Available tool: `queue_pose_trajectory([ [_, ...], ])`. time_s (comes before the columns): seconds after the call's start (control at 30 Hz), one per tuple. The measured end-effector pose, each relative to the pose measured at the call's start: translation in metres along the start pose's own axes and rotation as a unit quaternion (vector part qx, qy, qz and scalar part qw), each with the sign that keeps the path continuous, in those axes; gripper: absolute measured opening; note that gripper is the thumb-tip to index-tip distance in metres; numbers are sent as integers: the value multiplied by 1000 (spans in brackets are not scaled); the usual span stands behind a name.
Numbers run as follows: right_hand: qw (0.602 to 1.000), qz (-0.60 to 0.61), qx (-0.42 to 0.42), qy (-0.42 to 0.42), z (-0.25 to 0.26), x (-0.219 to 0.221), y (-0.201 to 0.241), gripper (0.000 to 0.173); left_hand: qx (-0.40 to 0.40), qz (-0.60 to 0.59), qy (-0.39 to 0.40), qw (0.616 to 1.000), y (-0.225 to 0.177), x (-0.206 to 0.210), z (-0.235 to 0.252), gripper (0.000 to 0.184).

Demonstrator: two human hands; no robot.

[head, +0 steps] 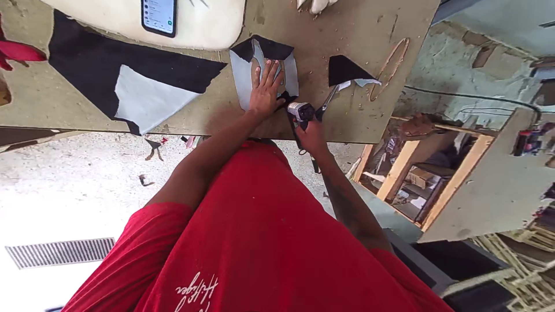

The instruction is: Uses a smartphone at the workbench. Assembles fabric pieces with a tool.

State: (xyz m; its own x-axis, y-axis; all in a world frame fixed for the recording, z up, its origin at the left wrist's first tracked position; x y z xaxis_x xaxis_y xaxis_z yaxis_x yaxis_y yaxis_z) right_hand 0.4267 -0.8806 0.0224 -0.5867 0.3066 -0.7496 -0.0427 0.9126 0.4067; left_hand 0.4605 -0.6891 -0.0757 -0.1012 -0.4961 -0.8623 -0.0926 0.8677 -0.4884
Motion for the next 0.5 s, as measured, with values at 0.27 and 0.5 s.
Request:
queue_pose_trajectory([
  [0.27, 999, -46, -10, 20, 2, 0, 10, 30, 4, 0, -2, 1000, 0, -1, -1, 95],
  [0.5, 1000, 19, 12, -6, -5, -19, 0, 38, 14, -48, -12, 999, 1, -16, 0, 78],
])
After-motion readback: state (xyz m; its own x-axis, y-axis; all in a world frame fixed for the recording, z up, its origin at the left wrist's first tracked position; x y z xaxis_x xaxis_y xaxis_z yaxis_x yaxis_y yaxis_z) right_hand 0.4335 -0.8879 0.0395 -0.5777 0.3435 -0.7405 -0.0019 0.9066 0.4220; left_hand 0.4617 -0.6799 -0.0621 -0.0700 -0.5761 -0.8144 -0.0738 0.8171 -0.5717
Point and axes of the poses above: each hand's wrist, its own z-axis towards the middle knuckle, its own x-axis out of the palm, y = z × x, the point moved 7 cm from there along z, towards the middle knuckle, and after that the axes turned 2 degrees about z, right-handed, at the moved point
